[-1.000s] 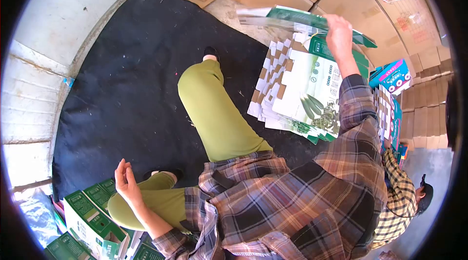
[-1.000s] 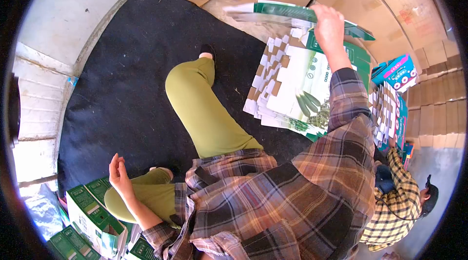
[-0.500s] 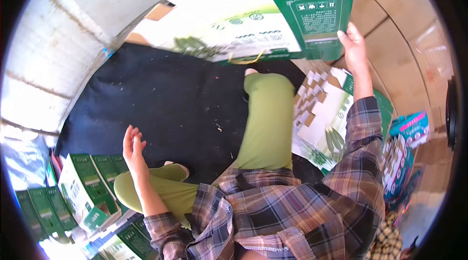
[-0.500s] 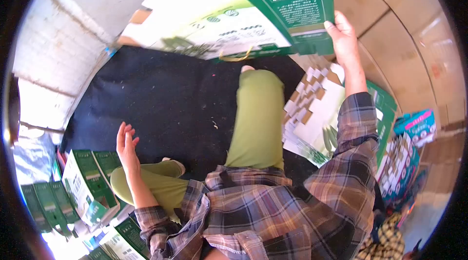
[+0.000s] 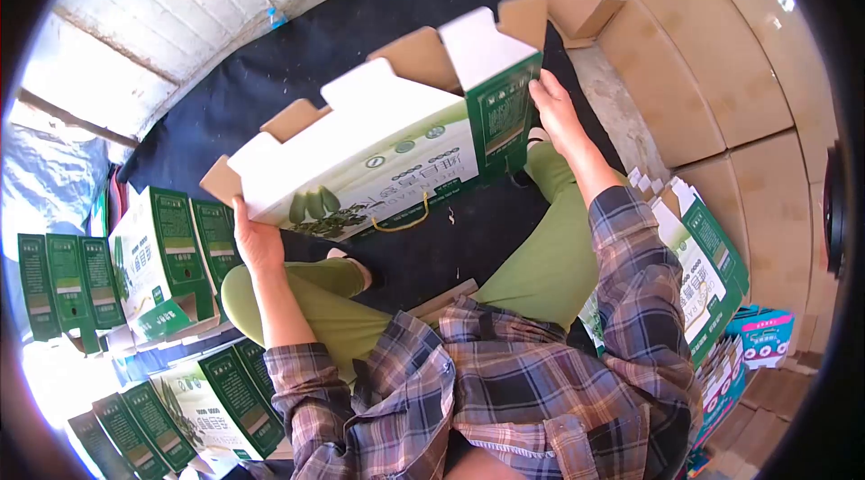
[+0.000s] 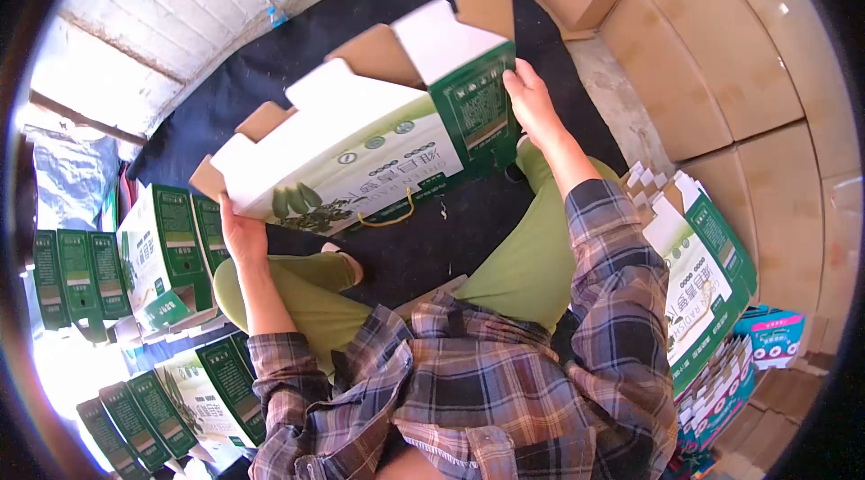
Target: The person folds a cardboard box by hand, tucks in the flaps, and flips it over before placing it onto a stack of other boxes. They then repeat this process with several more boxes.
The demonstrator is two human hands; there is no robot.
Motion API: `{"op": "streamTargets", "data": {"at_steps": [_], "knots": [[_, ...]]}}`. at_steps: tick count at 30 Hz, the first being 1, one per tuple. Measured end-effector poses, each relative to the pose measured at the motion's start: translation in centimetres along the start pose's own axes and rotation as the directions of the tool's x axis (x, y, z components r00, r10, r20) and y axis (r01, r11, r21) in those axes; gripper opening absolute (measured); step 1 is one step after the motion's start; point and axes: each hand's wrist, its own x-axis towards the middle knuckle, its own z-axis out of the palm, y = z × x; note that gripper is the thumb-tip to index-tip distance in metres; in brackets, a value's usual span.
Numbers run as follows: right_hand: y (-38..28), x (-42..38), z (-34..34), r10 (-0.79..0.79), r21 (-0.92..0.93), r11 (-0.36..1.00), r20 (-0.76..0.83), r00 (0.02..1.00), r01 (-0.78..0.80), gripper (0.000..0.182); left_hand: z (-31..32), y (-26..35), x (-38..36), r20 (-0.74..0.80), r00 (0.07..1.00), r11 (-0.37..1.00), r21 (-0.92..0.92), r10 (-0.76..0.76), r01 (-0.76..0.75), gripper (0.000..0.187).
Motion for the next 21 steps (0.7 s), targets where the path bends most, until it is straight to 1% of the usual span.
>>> {"op": "streamTargets", "data": {"at_steps": [1, 2, 4, 5, 6, 8, 9, 10, 11, 12, 13, 14, 15, 16, 17, 18, 19, 20, 21], "knots": [[0.0, 0.0, 0.2, 0.007, -0.004, 1.000, 0.009, 1.000, -0.006, 0.033, -0.4, -0.3, 0.1, 0.024, 0.999, 0.999, -0.023, -0.022, 0.022, 0.044], [-0.1, 0.0, 0.4, 0.032, 0.010, 0.999, -0.004, 0.999, -0.032, 0.039, -0.9, -0.4, 0.1, 0.011, 1.000, 0.999, -0.026, -0.027, 0.027, 0.044], [-0.2, 0.1, 0.9, 0.080, 0.036, 0.996, -0.023, 0.997, -0.079, 0.055, -0.7, -0.3, -0.3, 0.109, 0.991, 0.989, 0.139, -0.072, 0.056, 0.042], [0.5, 0.4, 0.6, 0.155, 0.068, 0.985, 0.023, 0.988, -0.157, 0.069, -0.8, -0.5, -0.6, 0.121, 0.988, 0.992, 0.087, -0.097, 0.086, 0.037], [0.4, 0.5, 0.7, 0.170, 0.074, 0.983, 0.007, 0.985, -0.170, 0.070, -0.8, -0.4, -1.0, 0.104, 0.990, 0.992, 0.085, -0.099, 0.090, 0.037], [0.2, 0.6, 0.9, 0.171, 0.044, 0.984, 0.023, 0.985, -0.172, 0.070, -1.0, -0.6, -1.4, 0.183, 0.972, 0.980, 0.162, -0.145, 0.116, 0.037], [0.4, 0.6, 0.9, 0.175, 0.035, 0.984, 0.029, 0.984, -0.176, 0.070, -1.1, -0.9, -1.6, 0.183, 0.971, 0.971, 0.211, -0.152, 0.113, 0.039], [0.8, 0.6, 1.0, 0.170, 0.026, 0.985, 0.057, 0.984, -0.172, 0.068, 0.2, -1.0, -2.2, 0.177, 0.972, 0.972, 0.206, -0.155, 0.118, 0.039], [1.2, 0.6, 0.9, 0.165, 0.019, 0.986, 0.083, 0.983, -0.167, 0.067, 1.8, -1.2, -2.9, 0.157, 0.974, 0.923, 0.372, -0.163, 0.095, 0.039], [0.7, 0.3, 1.2, 0.142, -0.034, 0.990, 0.115, 0.983, -0.139, 0.070, 3.2, -1.5, -3.6, 0.139, 0.976, 0.848, 0.526, -0.165, 0.068, 0.039], [0.4, -0.1, 1.7, 0.147, -0.069, 0.988, 0.117, 0.982, -0.140, 0.069, 3.1, -2.4, -3.7, 0.138, 0.985, 0.828, 0.561, -0.102, 0.007, 0.037], [0.2, -0.5, 2.2, 0.154, -0.103, 0.984, 0.117, 0.981, -0.142, 0.069, 2.6, -3.4, -3.6, 0.097, 0.991, 0.822, 0.570, -0.096, 0.024, 0.034], [0.3, -0.6, 2.6, 0.095, -0.133, 0.988, 0.114, 0.989, -0.079, 0.072, 2.6, -4.0, -3.5, 0.079, 0.993, 0.793, 0.609, -0.090, 0.024, 0.033], [0.2, -0.7, 2.7, 0.096, -0.137, 0.987, 0.118, 0.988, -0.079, 0.072, 2.4, -4.3, -3.3, 0.059, 0.995, 0.764, 0.645, -0.083, 0.025, 0.033], [0.1, -0.9, 2.7, 0.071, -0.153, 0.987, 0.116, 0.991, -0.052, 0.074, 2.2, -4.6, -3.4, 0.055, 0.995, 0.766, 0.642, -0.083, 0.029, 0.033], [-0.3, -1.3, 2.7, 0.045, -0.169, 0.985, 0.114, 0.992, -0.025, 0.076, 2.6, -4.5, -3.6, 0.050, 0.996, 0.723, 0.691, -0.067, 0.014, 0.032], [-1.5, -1.7, 2.8, 0.018, -0.159, 0.987, 0.143, 0.990, 0.005, 0.090, 3.1, -4.4, -3.7, 0.050, 0.998, 0.679, 0.734, -0.049, -0.004, 0.032], [-1.9, -2.4, 3.2, 0.018, -0.163, 0.987, 0.144, 0.989, 0.005, 0.090, 3.0, -4.6, -3.6, 0.049, 0.998, 0.682, 0.732, -0.050, -0.002, 0.032], [-2.2, -3.2, 3.7, -0.052, -0.093, 0.994, 0.142, 0.988, 0.066, 0.098, 2.8, -4.9, -3.3, 0.036, 0.999, 0.692, 0.722, -0.036, -0.001, 0.032]]}}
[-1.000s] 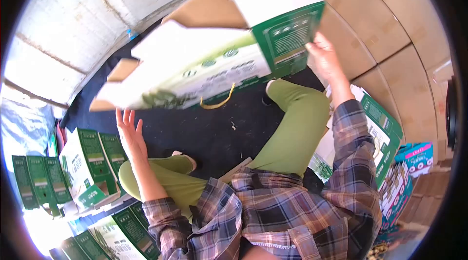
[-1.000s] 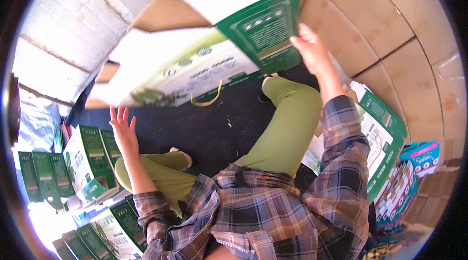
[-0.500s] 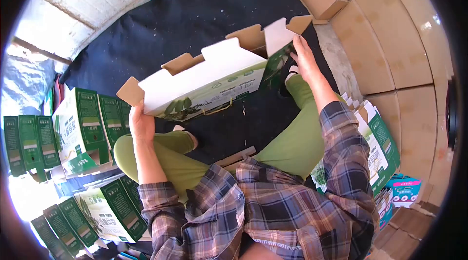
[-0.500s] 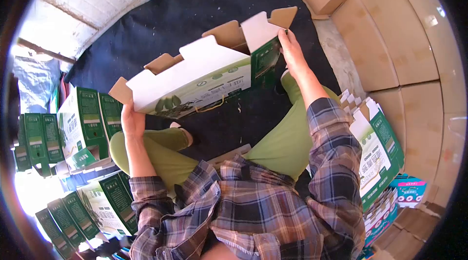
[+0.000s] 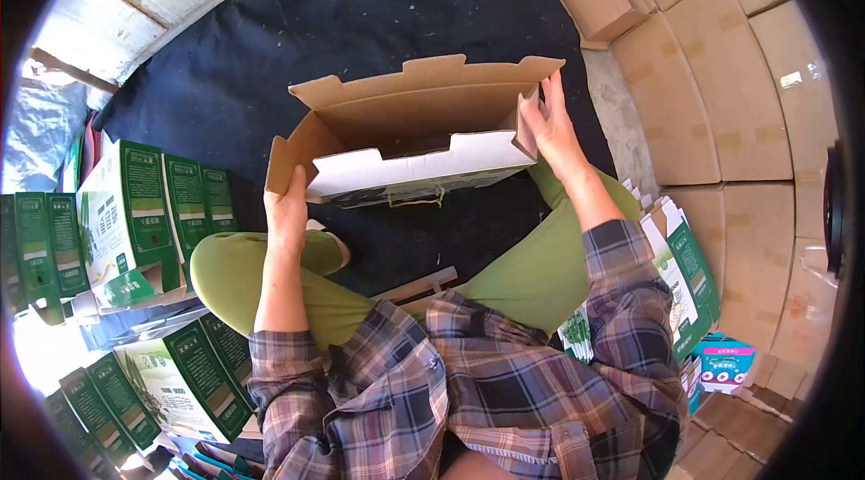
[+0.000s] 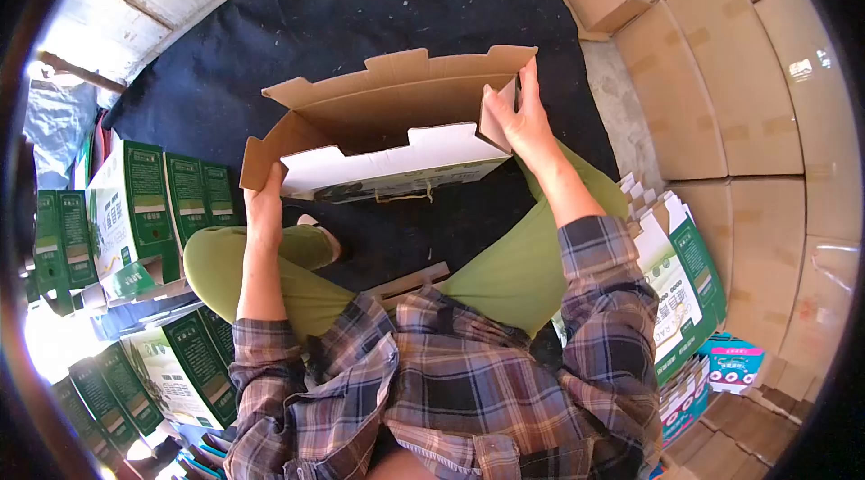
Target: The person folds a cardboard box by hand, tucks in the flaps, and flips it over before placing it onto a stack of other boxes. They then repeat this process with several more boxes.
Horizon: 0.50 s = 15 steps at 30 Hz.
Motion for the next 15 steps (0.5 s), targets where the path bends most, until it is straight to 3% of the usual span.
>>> {"op": "streamTargets", "data": {"at_steps": [1, 2, 6, 8, 9, 11, 15], "knots": [[-0.3, -0.8, 0.3, -0.067, 0.063, 0.996, -0.013, 0.998, 0.068, 0.106, 0.1, -0.1, 0.1, -0.018, 1.000, 1.000, -0.012, -0.001, 0.001, 0.033], [-0.7, -1.4, 0.2, 0.001, 0.081, 0.997, 0.041, 0.999, -0.004, 0.120, 0.1, -0.2, 0.2, -0.021, 1.000, 1.000, -0.013, -0.006, 0.006, 0.033], [-0.4, -2.2, -0.6, -0.005, -0.040, 0.999, 0.116, 0.993, 0.009, 0.124, 0.4, 0.8, -0.3, -0.043, 0.999, 0.999, 0.035, -0.006, 0.007, 0.034], [-0.2, -1.9, -1.2, 0.030, -0.242, 0.970, 0.146, 0.989, 0.006, 0.119, 0.5, 0.8, -0.3, -0.052, 0.999, 1.000, 0.013, -0.009, 0.009, 0.035], [-0.4, -1.9, -1.0, 0.027, -0.241, 0.970, 0.150, 0.988, 0.011, 0.119, 0.5, 0.6, -0.2, -0.049, 0.998, 0.999, -0.031, 0.031, -0.033, 0.034], [-1.0, -2.1, -0.6, 0.009, -0.384, 0.923, 0.108, 0.994, 0.033, 0.105, 0.5, 0.3, -0.1, -0.054, 0.996, 0.994, -0.073, 0.075, -0.079, 0.034], [-0.8, -1.6, -0.4, 0.098, -0.368, 0.927, 0.054, 0.994, -0.071, 0.093, 0.3, 0.7, -0.4, -0.104, 0.991, 0.994, -0.056, 0.089, -0.095, 0.033]]}}
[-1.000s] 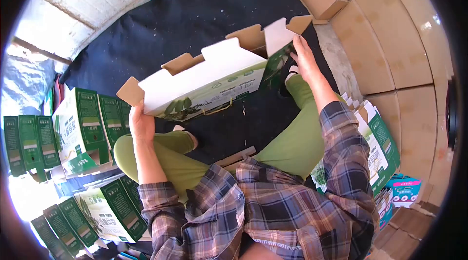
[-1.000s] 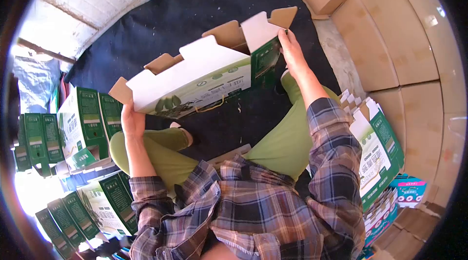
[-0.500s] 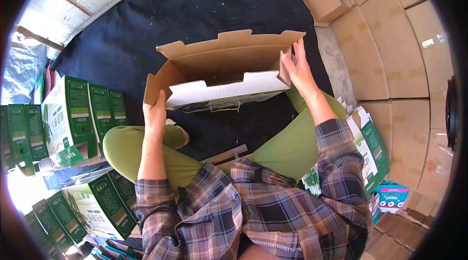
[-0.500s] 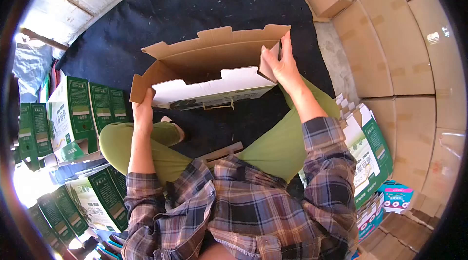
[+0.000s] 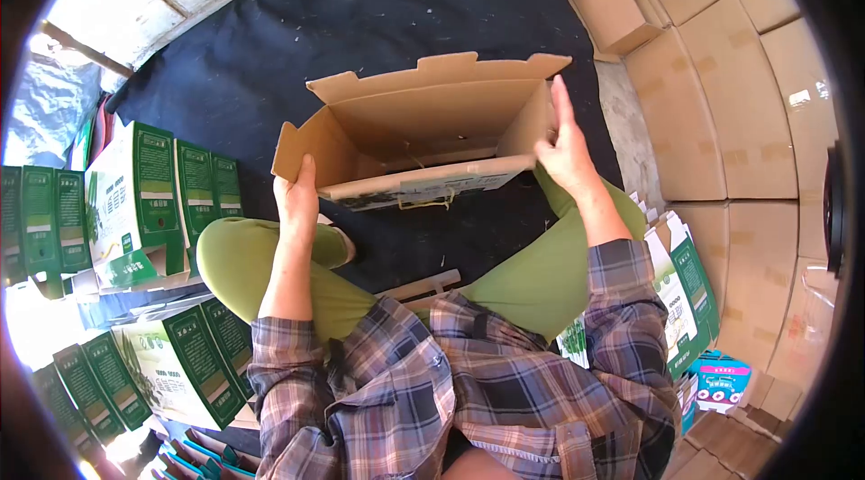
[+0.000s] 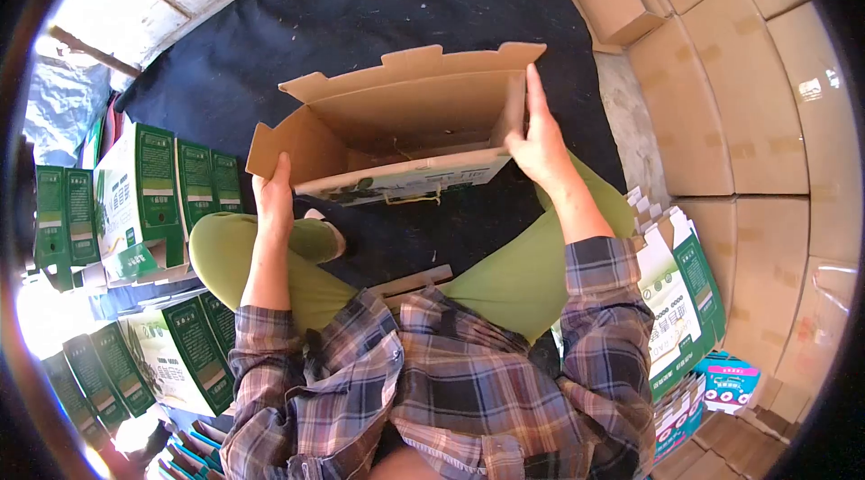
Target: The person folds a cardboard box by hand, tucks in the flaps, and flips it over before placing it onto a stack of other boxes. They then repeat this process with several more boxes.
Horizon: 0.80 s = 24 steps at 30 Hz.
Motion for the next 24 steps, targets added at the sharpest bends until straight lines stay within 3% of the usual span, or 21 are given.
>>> {"op": "streamTargets", "data": {"at_steps": [2, 4, 6, 10, 12, 15, 16, 17, 18, 19, 20, 21, 22, 24], "knots": [[1.0, 0.7, -0.2, -0.160, 0.055, 0.984, -0.150, 0.976, 0.170, 0.082, -0.3, 0.1, 0.0, -0.032, 0.998, 0.998, -0.051, -0.049, 0.047, 0.030], [0.5, 1.1, 0.2, -0.143, 0.121, 0.977, -0.227, 0.963, 0.173, 0.077, -0.3, 0.8, -0.6, -0.046, 0.999, 0.997, -0.077, -0.026, 0.022, 0.028], [1.2, 1.9, 0.1, 0.069, 0.468, 0.882, -0.239, 0.969, 0.052, 0.073, -0.6, 0.9, -0.8, -0.088, 0.996, 0.992, -0.122, 0.004, -0.015, 0.029], [1.4, 2.1, -0.5, 0.126, 0.640, 0.766, -0.256, 0.958, 0.070, 0.063, -0.2, 2.0, -1.4, -0.143, 0.989, 0.979, -0.204, -0.034, 0.004, 0.031], [1.5, 1.9, -0.6, 0.113, 0.677, 0.730, -0.255, 0.960, 0.094, 0.059, 0.0, 2.7, -1.3, -0.133, 0.990, 0.943, -0.332, -0.043, -0.003, 0.039], [2.4, 1.9, -1.0, 0.116, 0.603, 0.798, -0.178, 0.977, 0.015, 0.057, -2.1, 2.4, 0.6, -0.160, 0.977, 0.938, -0.337, -0.144, 0.083, 0.038], [2.1, 1.6, -0.8, 0.136, 0.645, 0.764, -0.154, 0.979, -0.004, 0.057, -2.7, 2.3, 1.2, -0.208, 0.973, 0.962, -0.270, -0.097, 0.038, 0.047], [1.8, 1.4, -0.8, 0.152, 0.685, 0.729, -0.129, 0.980, -0.023, 0.056, -3.5, 2.2, 1.9, -0.238, 0.969, 0.998, 0.002, 0.063, -0.064, 0.053], [1.6, 1.1, -0.9, 0.152, 0.684, 0.729, -0.128, 0.980, -0.023, 0.056, -3.6, 2.9, 2.2, -0.224, 0.949, 0.948, 0.274, 0.224, -0.159, 0.059], [1.4, 0.8, -1.1, 0.152, 0.705, 0.709, -0.113, 0.982, -0.028, 0.057, -3.7, 3.5, 2.2, -0.162, 0.915, 0.801, 0.555, 0.370, -0.226, 0.072], [1.2, 0.4, -1.2, 0.152, 0.724, 0.689, -0.100, 0.983, -0.033, 0.057, -3.6, 4.1, 2.3, -0.163, 0.915, 0.801, 0.554, 0.370, -0.226, 0.072], [1.0, 0.0, -1.4, 0.151, 0.720, 0.693, -0.102, 0.983, -0.031, 0.057, -3.3, 4.6, 2.6, -0.084, 0.862, 0.526, 0.820, 0.501, -0.227, 0.074], [0.9, -0.5, -1.7, 0.160, 0.714, 0.697, -0.066, 0.985, -0.065, 0.058, -2.8, 4.8, 2.9, 0.040, 0.810, 0.179, 0.968, 0.585, -0.178, 0.076], [0.7, -1.0, -2.1, 0.169, 0.701, 0.706, -0.031, 0.985, -0.099, 0.058, -1.8, 5.2, 3.6, 0.170, 0.779, 0.157, 0.932, 0.604, -0.326, 0.076]]}}
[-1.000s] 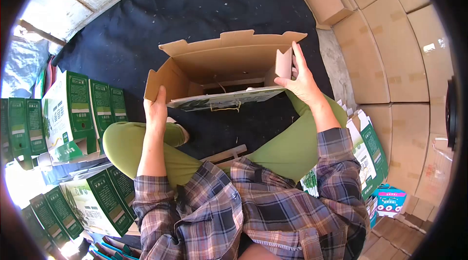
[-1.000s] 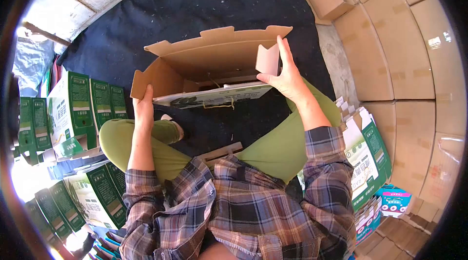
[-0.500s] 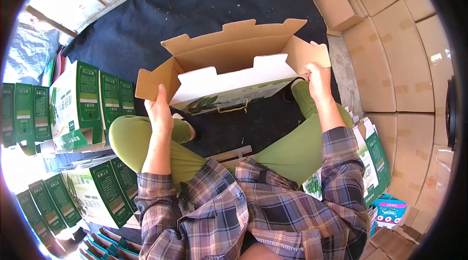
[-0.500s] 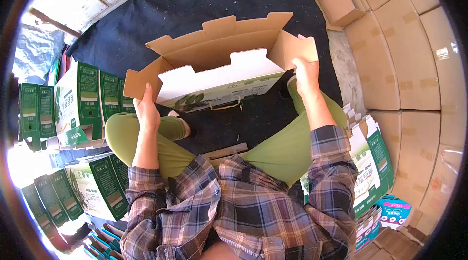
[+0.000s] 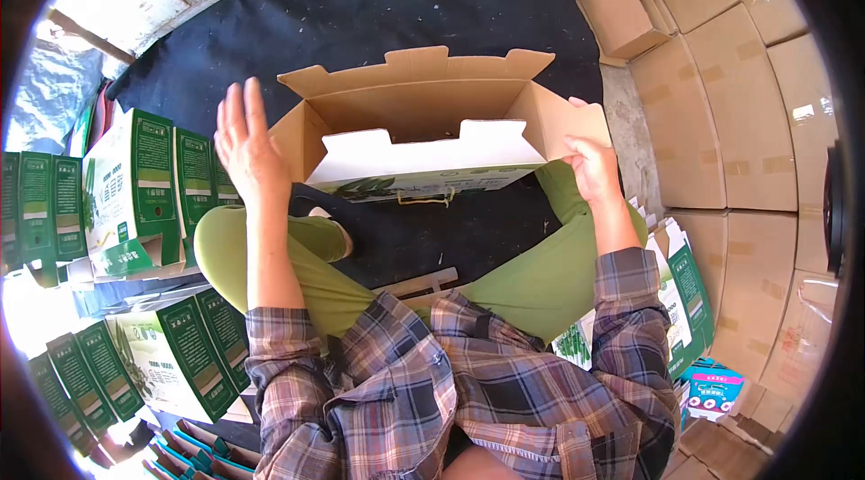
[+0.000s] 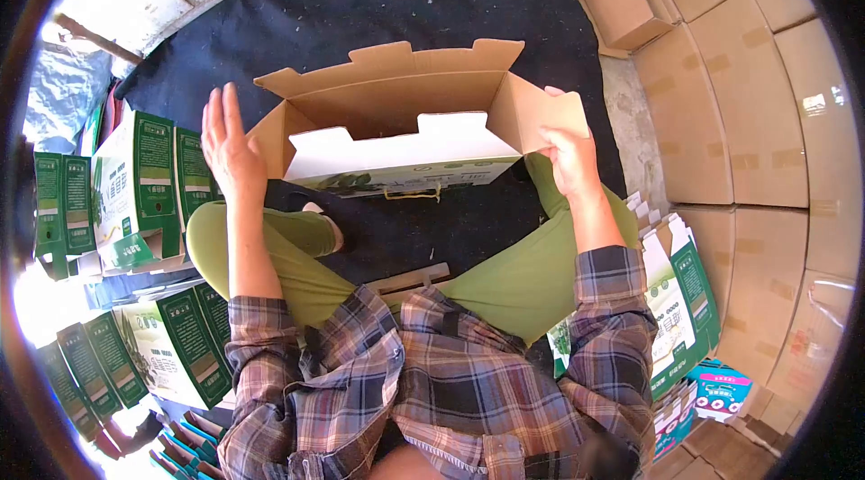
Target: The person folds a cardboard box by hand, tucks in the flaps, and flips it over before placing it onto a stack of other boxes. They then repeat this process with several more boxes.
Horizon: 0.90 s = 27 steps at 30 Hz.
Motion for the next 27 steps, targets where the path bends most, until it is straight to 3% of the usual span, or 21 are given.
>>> {"op": "streamTargets", "data": {"at_steps": [2, 3, 4, 6, 7, 8, 10, 15, 17, 18, 20, 21, 22, 24, 25, 26, 27], "knots": [[-0.1, -0.3, -0.3, 0.029, 0.013, 0.999, -0.001, 1.000, -0.029, 0.058, -0.4, 1.6, -0.1, 0.107, 0.987, 0.993, -0.038, 0.118, -0.115, 0.084], [0.0, -0.4, -0.5, 0.031, 0.009, 0.999, -0.004, 1.000, -0.031, 0.058, -0.6, 2.5, -0.1, 0.066, 0.985, 0.982, -0.115, 0.158, -0.150, 0.072], [0.1, -0.4, -0.7, 0.036, 0.007, 0.999, -0.006, 0.999, -0.036, 0.058, -0.3, 2.3, -0.2, 0.068, 0.985, 0.982, -0.118, 0.158, -0.149, 0.072], [0.2, -0.3, -1.0, 0.043, 0.009, 0.999, -0.012, 0.999, -0.042, 0.058, 0.3, 1.3, -0.3, 0.052, 0.964, 0.920, -0.317, 0.260, -0.231, 0.044], [0.3, -0.4, -1.1, 0.036, 0.017, 0.999, -0.006, 0.999, -0.036, 0.058, 0.0, 1.0, -0.1, 0.035, 0.946, 0.850, -0.451, 0.321, -0.271, 0.017], [0.3, -0.4, -1.1, 0.028, 0.025, 0.999, 0.000, 1.000, -0.028, 0.058, 0.7, 0.5, -0.7, 0.145, 0.937, 0.812, -0.551, 0.319, -0.191, 0.017], [0.1, -0.5, -0.8, 0.021, 0.003, 1.000, -0.012, 1.000, -0.021, 0.059, 0.3, 0.4, -1.5, 0.364, 0.862, 0.857, -0.496, 0.352, -0.140, 0.024], [-0.2, -0.9, -0.1, -0.025, -0.165, 0.986, -0.004, 1.000, 0.024, 0.059, -0.8, 1.2, -2.1, 0.399, 0.846, 0.878, -0.452, 0.354, -0.155, 0.045], [-1.0, -1.7, 1.5, -0.200, -0.388, 0.893, 0.107, 0.974, 0.226, 0.064, -1.0, 1.2, -2.1, 0.426, 0.834, 0.883, -0.448, 0.349, -0.141, 0.061], [-0.6, -1.5, 1.1, -0.196, -0.384, 0.895, 0.113, 0.974, 0.225, 0.064, -1.2, 1.3, -2.3, 0.430, 0.835, 0.887, -0.442, 0.343, -0.136, 0.061], [0.5, -0.3, -0.2, -0.047, -0.358, 0.907, 0.440, 0.897, 0.223, 0.072, -1.4, 1.6, -2.2, 0.422, 0.830, 0.883, -0.439, 0.364, -0.164, 0.062], [0.5, -0.2, 0.1, 0.027, -0.481, 0.854, 0.423, 0.906, 0.199, 0.071, -1.3, 1.6, -2.2, 0.414, 0.830, 0.884, -0.429, 0.373, -0.183, 0.063], [0.7, -0.1, 0.2, 0.028, -0.476, 0.856, 0.432, 0.901, 0.202, 0.071, -1.5, 1.7, -2.3, 0.417, 0.833, 0.889, -0.421, 0.365, -0.180, 0.063], [1.6, 0.4, 0.3, 0.023, -0.742, 0.597, 0.396, 0.918, 0.305, 0.068, -2.2, 1.9, -2.2, 0.295, 0.864, 0.871, -0.410, 0.408, -0.271, 0.061], [1.9, 0.4, 0.5, 0.009, -0.759, 0.570, 0.389, 0.921, 0.315, 0.067, -3.2, 1.9, -2.0, 0.186, 0.891, 0.864, -0.390, 0.413, -0.319, 0.047], [2.0, 0.4, 0.5, 0.012, -0.755, 0.573, 0.398, 0.917, 0.319, 0.067, -4.0, 1.5, -1.9, 0.190, 0.894, 0.869, -0.383, 0.406, -0.313, 0.047], [1.8, 0.3, 0.6, 0.025, -0.762, 0.572, 0.386, 0.922, 0.304, 0.066, -4.8, 1.0, -1.9, -0.003, 0.961, 0.902, -0.343, 0.278, -0.262, 0.040]]}}
